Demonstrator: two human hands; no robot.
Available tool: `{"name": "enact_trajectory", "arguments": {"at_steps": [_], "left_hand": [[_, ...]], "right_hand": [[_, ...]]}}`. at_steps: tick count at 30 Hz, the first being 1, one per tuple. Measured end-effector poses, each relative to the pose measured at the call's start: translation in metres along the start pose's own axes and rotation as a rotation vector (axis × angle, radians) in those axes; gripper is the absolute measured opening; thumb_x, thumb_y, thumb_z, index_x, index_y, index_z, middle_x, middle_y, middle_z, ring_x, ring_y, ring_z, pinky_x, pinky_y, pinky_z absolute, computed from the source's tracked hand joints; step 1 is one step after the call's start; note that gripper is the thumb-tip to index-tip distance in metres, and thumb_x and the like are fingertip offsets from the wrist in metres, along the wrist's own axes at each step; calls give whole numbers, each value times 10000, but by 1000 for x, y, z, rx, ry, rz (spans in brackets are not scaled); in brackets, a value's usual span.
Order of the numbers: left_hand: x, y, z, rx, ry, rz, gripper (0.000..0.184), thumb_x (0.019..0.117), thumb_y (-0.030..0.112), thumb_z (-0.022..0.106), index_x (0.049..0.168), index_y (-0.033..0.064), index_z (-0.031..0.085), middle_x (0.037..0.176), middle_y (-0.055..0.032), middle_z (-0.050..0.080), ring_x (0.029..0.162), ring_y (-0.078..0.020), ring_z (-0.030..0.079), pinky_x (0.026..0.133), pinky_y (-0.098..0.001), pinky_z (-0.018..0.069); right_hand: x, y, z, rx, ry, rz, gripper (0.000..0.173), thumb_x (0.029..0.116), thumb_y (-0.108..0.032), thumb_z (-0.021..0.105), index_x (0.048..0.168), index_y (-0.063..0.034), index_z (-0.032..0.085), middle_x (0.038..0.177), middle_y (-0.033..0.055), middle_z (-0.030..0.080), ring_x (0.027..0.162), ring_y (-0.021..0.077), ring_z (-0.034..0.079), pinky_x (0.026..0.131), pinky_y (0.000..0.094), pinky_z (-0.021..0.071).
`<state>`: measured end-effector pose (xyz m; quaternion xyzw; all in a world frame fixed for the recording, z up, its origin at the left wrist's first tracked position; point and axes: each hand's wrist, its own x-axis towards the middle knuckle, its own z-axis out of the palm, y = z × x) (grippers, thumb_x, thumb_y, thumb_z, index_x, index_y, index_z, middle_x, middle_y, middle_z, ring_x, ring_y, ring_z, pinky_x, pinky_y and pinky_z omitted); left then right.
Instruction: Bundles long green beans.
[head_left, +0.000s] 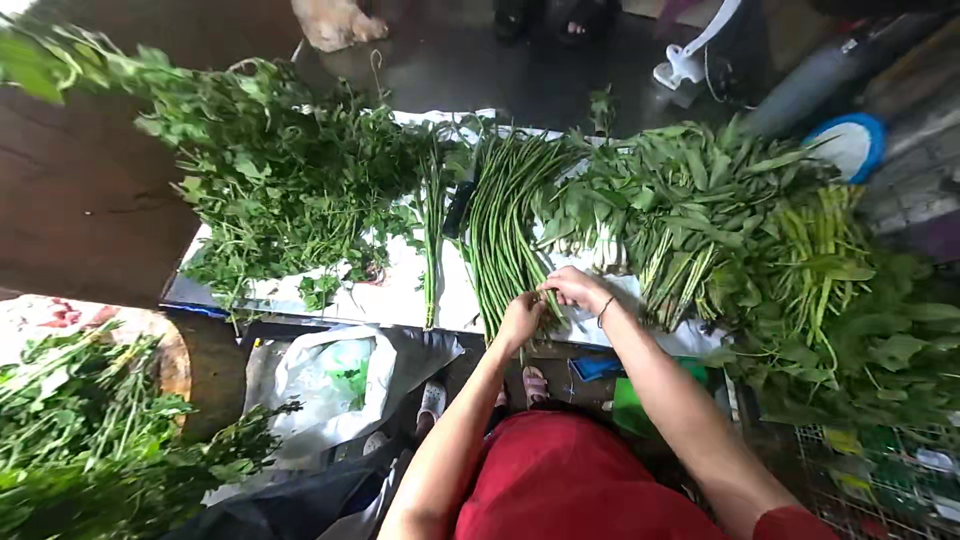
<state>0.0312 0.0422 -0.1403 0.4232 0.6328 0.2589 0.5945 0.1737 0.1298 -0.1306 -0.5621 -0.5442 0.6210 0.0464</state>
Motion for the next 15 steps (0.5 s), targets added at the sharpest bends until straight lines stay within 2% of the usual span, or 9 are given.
{"name": "enact_trajectory", "arguments": {"at_steps": [2, 4, 7, 10, 12, 13, 15], "left_hand": [[1, -1, 3, -153, 15, -31, 386, 1084, 191, 495, 1393, -38, 525, 1156, -205, 670, 937, -237, 697, 864, -399, 579], [1, -3, 4, -236, 39, -36, 332, 1068, 178, 531, 1312, -42, 578, 1077, -180, 683, 876, -213, 696, 812, -382, 590], [0, -5, 2, -379, 61, -61, 293, 1070, 165, 529, 1262, -47, 593, 1012, -156, 679, 826, -193, 679, 765, -357, 587], [-2, -6, -3, -489, 65, -83, 269, 1091, 142, 471, 1252, -54, 559, 973, -141, 708, 807, -185, 709, 740, -336, 601], [-2, -6, -6, -518, 71, -98, 257, 1091, 127, 466, 1251, -59, 544, 989, -144, 717, 833, -188, 721, 767, -333, 606], [-2, -8, -7, -516, 83, -97, 259, 1087, 128, 478, 1253, -59, 548, 1004, -151, 712, 841, -190, 717, 777, -340, 604], [-1, -11, -7, -470, 109, -81, 268, 1075, 142, 512, 1255, -47, 575, 1013, -152, 692, 837, -186, 694, 783, -354, 592]], "right_hand": [[-3, -3, 4, 10, 8, -17, 226, 1045, -222, 594, 1049, -16, 686, 681, 13, 545, 487, 49, 424, 478, 201, 379], [-6, -6, 8, -4, 7, -19, 230, 1044, -228, 603, 1013, -6, 657, 656, 16, 524, 495, 59, 444, 496, 206, 399], [-8, -4, 9, -28, 8, -37, 249, 1054, -232, 588, 1005, 6, 644, 671, 36, 542, 517, 77, 481, 525, 225, 438], [-13, -2, 8, -67, 5, -45, 315, 1066, -287, 567, 1114, 11, 657, 843, 91, 630, 636, 115, 551, 619, 280, 486], [-19, 3, 10, -65, 24, -60, 309, 1048, -287, 599, 1114, 7, 663, 891, 89, 684, 641, 95, 572, 604, 262, 482], [-22, 5, 13, -66, 26, -63, 300, 1038, -281, 618, 1103, 9, 657, 900, 92, 690, 634, 94, 567, 596, 262, 478], [-28, 10, 20, -93, 15, -60, 319, 1028, -279, 636, 1101, 31, 640, 932, 124, 648, 695, 142, 576, 661, 312, 506]]}}
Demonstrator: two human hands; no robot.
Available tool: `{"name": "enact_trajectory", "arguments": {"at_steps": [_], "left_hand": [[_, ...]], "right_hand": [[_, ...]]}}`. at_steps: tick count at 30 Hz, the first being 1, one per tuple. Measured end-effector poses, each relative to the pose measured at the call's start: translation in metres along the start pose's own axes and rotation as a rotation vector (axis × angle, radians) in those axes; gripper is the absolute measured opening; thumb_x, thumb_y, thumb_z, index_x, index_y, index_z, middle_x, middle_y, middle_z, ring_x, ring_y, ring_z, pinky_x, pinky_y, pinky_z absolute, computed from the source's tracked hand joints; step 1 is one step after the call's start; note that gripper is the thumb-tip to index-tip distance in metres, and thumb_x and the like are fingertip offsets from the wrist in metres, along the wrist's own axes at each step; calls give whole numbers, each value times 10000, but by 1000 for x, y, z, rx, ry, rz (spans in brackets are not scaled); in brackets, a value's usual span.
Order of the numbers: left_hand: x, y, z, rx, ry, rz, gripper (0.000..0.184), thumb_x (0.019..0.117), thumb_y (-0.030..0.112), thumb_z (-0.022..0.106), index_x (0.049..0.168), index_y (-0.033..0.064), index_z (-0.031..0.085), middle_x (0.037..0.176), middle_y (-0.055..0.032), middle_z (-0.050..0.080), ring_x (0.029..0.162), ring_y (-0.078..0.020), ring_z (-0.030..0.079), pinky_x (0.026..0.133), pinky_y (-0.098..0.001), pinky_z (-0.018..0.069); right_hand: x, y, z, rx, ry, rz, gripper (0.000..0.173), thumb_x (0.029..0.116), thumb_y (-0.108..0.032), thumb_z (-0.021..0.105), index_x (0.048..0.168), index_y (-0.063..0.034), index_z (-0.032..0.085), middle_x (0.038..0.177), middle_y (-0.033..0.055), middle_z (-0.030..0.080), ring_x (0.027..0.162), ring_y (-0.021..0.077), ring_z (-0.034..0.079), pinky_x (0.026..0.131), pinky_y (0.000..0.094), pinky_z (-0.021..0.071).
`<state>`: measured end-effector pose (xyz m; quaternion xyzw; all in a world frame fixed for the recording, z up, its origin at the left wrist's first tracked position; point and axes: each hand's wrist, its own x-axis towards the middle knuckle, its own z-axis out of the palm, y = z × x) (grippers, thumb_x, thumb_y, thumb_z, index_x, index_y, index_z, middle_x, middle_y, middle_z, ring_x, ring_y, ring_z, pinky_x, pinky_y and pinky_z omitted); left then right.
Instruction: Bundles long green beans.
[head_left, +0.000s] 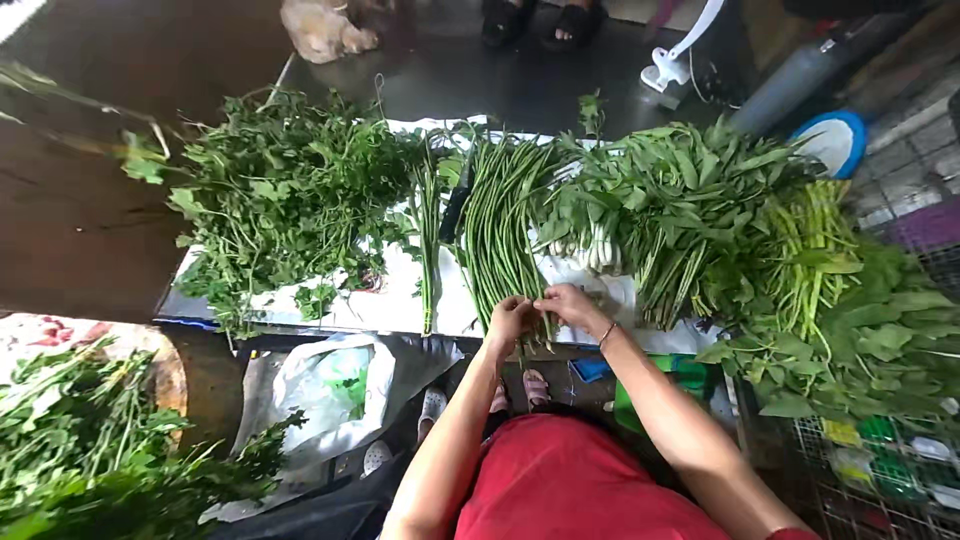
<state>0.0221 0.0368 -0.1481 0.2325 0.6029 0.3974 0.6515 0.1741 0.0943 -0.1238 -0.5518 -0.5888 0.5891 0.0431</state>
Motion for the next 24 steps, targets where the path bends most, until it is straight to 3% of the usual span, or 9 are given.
{"name": "enact_trajectory", "arguments": {"at_steps": [3, 6, 7, 9, 11, 13, 16, 19, 24], "left_hand": [[3, -5, 3, 69, 14, 49, 278, 1065, 158, 539, 1248, -38, 615, 995, -143, 677, 805, -168, 658, 759, -345, 571], [4, -7, 4, 225, -10, 92, 316, 1077, 180, 517, 1282, -34, 627, 1100, -186, 689, 930, -216, 683, 866, -399, 568], [2, -6, 4, 308, -33, 114, 332, 1081, 189, 502, 1299, -29, 625, 1135, -191, 687, 979, -227, 682, 908, -413, 554], [-5, -2, 1, 511, -79, 172, 348, 1084, 218, 488, 1316, 6, 638, 1203, -180, 690, 1082, -243, 681, 998, -443, 527], [-15, 3, -8, 677, 2, 260, 316, 1069, 220, 512, 1276, 46, 675, 1201, -154, 703, 1087, -251, 688, 996, -469, 530], [-22, 4, -27, 769, 192, 332, 288, 1038, 183, 562, 1252, 31, 680, 1215, -182, 680, 1114, -304, 670, 1007, -507, 524], [-22, -1, -61, 835, 412, 300, 326, 996, 165, 613, 1260, -25, 635, 1188, -248, 648, 1074, -383, 657, 957, -544, 533], [-18, -2, -80, 880, 352, 141, 391, 1010, 245, 627, 1272, -45, 621, 1173, -251, 671, 1119, -394, 652, 1009, -561, 499], [-15, 0, -85, 921, 284, 107, 297, 994, 243, 649, 1193, 28, 701, 1179, -197, 693, 1135, -349, 660, 1024, -554, 498]], "right_hand": [[-5, 11, 17, 11, 26, -11, 331, 1036, -257, 614, 1168, 47, 630, 1126, 208, 658, 964, 255, 646, 859, 439, 536], [-12, 16, 29, 234, 41, 12, 349, 1064, -183, 542, 1343, 26, 556, 1319, 222, 602, 1156, 278, 606, 937, 462, 508], [-15, 17, 30, 324, 47, 37, 345, 1071, -160, 516, 1368, 13, 538, 1314, 207, 601, 1130, 263, 614, 915, 451, 520], [-16, 19, 30, 468, 91, 83, 290, 1091, -147, 456, 1334, -6, 529, 1061, 126, 624, 811, 173, 632, 685, 340, 553], [-15, 21, 24, 625, 116, 138, 251, 1103, -148, 403, 1285, -24, 525, 792, 27, 540, 545, 85, 475, 482, 225, 406], [-14, 23, 17, 759, 112, 151, 257, 1093, -132, 359, 1243, -18, 534, 689, -14, 480, 450, 39, 374, 400, 174, 321], [-19, 22, 12, 856, 87, 129, 260, 1113, -187, 342, 1164, -35, 548, 638, -42, 429, 412, 12, 317, 370, 149, 278], [-18, 19, 17, 857, 11, 78, 341, 1138, -302, 325, 1194, -59, 558, 631, -57, 393, 419, 9, 305, 379, 149, 278], [-16, 4, 35, 896, -62, 96, 246, 1127, -242, 380, 1174, -53, 530, 706, -1, 508, 480, 55, 449, 430, 178, 390]]}}
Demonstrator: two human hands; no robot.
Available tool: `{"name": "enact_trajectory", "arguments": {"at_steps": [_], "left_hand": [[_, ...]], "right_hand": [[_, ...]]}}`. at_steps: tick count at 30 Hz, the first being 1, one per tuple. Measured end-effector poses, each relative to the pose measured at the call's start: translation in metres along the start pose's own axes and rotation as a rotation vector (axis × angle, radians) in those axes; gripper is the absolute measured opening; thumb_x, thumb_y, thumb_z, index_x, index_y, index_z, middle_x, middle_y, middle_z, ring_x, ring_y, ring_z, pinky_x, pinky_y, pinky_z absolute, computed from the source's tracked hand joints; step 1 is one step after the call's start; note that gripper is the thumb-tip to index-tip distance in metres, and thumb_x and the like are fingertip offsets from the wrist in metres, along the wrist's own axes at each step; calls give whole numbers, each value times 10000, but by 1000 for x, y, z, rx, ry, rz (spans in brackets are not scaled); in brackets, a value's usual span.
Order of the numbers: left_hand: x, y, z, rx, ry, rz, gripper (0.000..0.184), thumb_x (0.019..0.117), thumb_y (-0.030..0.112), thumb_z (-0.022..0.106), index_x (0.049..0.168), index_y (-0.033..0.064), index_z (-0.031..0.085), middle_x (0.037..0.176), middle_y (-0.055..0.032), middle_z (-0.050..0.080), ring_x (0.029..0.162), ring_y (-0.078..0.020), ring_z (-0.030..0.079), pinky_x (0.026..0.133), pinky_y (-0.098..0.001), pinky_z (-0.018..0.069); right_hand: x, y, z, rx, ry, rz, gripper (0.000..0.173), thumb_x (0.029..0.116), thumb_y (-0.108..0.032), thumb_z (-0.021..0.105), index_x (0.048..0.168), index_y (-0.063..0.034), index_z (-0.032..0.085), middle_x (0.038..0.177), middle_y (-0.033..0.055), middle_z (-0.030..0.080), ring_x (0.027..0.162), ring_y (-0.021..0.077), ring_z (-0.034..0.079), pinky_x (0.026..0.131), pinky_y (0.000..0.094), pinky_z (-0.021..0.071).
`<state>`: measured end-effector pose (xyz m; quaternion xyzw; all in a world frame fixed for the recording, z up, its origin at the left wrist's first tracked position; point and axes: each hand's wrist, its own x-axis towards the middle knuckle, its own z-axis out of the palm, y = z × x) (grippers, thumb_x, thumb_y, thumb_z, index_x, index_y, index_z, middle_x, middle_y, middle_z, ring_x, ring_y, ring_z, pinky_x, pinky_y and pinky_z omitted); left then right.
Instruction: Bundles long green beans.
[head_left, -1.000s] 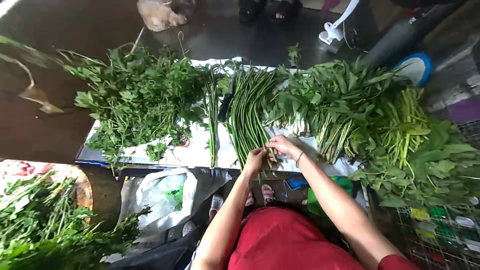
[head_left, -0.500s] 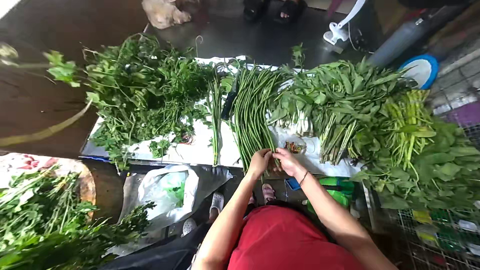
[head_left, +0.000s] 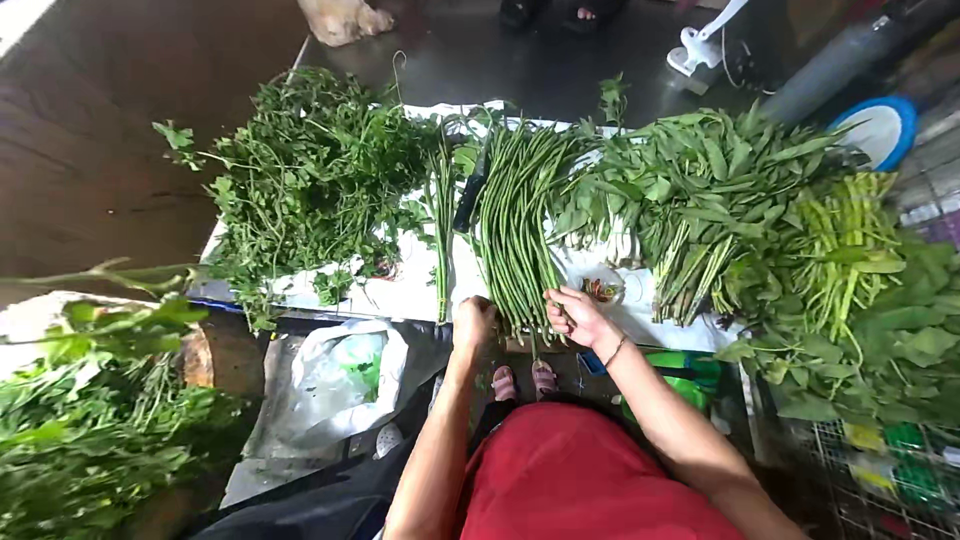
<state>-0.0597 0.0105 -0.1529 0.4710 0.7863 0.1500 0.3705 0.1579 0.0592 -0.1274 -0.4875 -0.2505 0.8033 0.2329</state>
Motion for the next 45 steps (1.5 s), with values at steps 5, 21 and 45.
{"name": "enact_trajectory", "arguments": {"at_steps": [5, 21, 45], "left_hand": [[3, -3, -5, -69, -49, -28, 300, 985, 259, 627, 1146, 18, 707, 1073, -187, 716, 1032, -342, 688, 946, -571, 522], [10, 19, 0, -63, 18, 74, 324, 1030, 264, 600, 1239, 31, 682, 1125, -211, 694, 1047, -365, 674, 943, -579, 520], [-1, 33, -6, -397, -2, 149, 271, 1038, 221, 604, 1146, -5, 708, 993, -143, 726, 875, -227, 686, 847, -452, 550]], "right_hand": [[7, 7, 14, -87, -65, 32, 232, 1121, -242, 405, 1161, -59, 542, 680, -29, 463, 469, 33, 407, 415, 161, 351], [11, -6, 25, -258, -71, 39, 250, 1120, -212, 415, 1168, -11, 556, 900, 78, 642, 723, 153, 664, 645, 274, 576], [3, 2, 9, -59, -34, 41, 272, 1127, -211, 379, 1267, -25, 518, 740, -2, 538, 489, 34, 447, 442, 160, 390]]}}
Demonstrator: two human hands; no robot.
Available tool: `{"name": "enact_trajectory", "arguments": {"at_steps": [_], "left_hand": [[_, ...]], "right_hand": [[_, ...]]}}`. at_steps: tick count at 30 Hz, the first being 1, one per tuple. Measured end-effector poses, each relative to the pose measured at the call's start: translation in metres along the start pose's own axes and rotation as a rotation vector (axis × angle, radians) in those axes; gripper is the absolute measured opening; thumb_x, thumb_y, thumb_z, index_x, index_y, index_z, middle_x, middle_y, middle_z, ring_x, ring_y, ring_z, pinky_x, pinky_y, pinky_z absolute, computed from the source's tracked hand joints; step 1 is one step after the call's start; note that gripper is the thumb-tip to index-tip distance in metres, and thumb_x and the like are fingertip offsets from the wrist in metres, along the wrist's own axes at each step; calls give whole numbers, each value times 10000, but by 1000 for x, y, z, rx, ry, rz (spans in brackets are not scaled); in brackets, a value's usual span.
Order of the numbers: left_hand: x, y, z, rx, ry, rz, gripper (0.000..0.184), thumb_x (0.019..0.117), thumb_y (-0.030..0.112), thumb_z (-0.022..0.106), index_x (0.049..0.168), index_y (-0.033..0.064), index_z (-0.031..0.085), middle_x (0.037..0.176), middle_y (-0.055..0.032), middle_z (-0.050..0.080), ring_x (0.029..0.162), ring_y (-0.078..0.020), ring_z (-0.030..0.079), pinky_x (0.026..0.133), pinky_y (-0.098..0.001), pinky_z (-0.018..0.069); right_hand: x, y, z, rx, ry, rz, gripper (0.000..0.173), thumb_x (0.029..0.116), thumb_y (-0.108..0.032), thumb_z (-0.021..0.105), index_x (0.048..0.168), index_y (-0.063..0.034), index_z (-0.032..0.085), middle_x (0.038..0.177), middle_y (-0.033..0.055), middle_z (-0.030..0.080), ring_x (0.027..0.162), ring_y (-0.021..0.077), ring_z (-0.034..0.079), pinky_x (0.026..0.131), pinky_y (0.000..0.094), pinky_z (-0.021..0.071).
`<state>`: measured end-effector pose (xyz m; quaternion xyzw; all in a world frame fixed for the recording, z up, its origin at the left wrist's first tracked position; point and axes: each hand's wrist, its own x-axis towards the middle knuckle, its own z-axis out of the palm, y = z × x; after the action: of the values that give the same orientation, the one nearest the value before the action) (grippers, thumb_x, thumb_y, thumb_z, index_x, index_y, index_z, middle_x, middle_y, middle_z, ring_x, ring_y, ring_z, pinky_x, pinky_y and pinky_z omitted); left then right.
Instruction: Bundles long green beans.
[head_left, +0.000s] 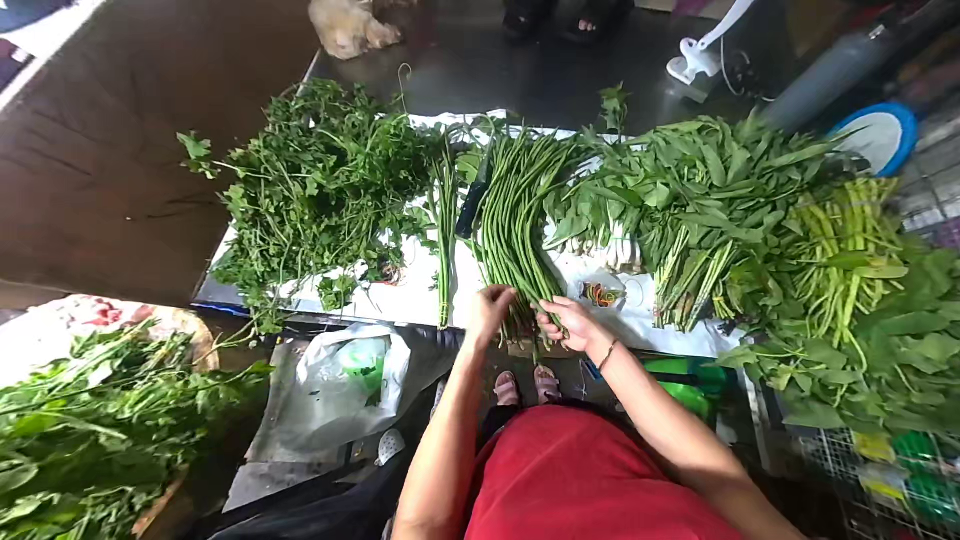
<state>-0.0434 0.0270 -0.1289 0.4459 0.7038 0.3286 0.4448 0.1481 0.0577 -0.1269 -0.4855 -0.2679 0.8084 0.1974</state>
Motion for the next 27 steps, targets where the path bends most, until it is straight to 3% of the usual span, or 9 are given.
{"name": "enact_trajectory", "arguments": {"at_steps": [4, 7, 11, 14, 17, 20, 27], "left_hand": [[8, -30, -49, 45, 238, 49, 299, 1065, 219, 541, 1197, -14, 672, 990, -171, 713, 825, -254, 670, 790, -469, 548], [5, -33, -62, 138, 270, 18, 255, 1058, 185, 554, 1174, 2, 689, 1009, -169, 723, 881, -280, 697, 851, -513, 552], [-1, -33, -44, 270, 118, -4, 265, 1036, 165, 585, 1235, 17, 679, 1104, -182, 715, 979, -314, 701, 925, -541, 542], [-2, -26, -12, 389, 37, 45, 311, 1000, 157, 613, 1298, 86, 671, 1153, -176, 688, 989, -323, 693, 901, -538, 560], [1, -15, 18, 523, -15, 44, 362, 1002, 204, 612, 1357, 138, 649, 1273, -178, 651, 1119, -364, 659, 946, -570, 537], [5, -9, 31, 580, 7, -25, 326, 1007, 253, 620, 1279, 80, 667, 1291, -191, 643, 1197, -383, 623, 991, -573, 512], [7, -4, 35, 624, 35, -77, 356, 997, 309, 641, 1234, 46, 682, 1281, -212, 638, 1210, -390, 612, 995, -563, 509]], "right_hand": [[-12, -24, -25, -19, -60, -84, 298, 1130, -201, 348, 1241, -5, 544, 719, -26, 511, 482, 8, 410, 441, 139, 362], [-17, -38, -35, -31, -74, -115, 316, 1132, -213, 330, 1200, -10, 562, 673, -38, 489, 457, 2, 398, 425, 131, 353], [-17, -44, -39, -22, -116, -114, 343, 1134, -231, 311, 1183, -14, 571, 659, -38, 486, 445, 0, 401, 413, 126, 353], [-14, -43, -38, -43, -124, -115, 338, 1130, -234, 339, 1195, -10, 583, 667, -37, 488, 451, 1, 401, 416, 126, 351], [-10, -42, -36, -44, -133, -132, 293, 1118, -214, 395, 1181, -8, 593, 659, -42, 473, 449, -2, 398, 414, 125, 354], [-12, -46, -38, -16, -125, -182, 256, 1106, -176, 420, 1168, 0, 595, 641, -51, 460, 446, -9, 391, 414, 120, 347], [-18, -59, -53, 62, -86, -246, 285, 1114, -202, 388, 1172, -12, 592, 642, -39, 472, 426, -3, 396, 392, 124, 354]]}}
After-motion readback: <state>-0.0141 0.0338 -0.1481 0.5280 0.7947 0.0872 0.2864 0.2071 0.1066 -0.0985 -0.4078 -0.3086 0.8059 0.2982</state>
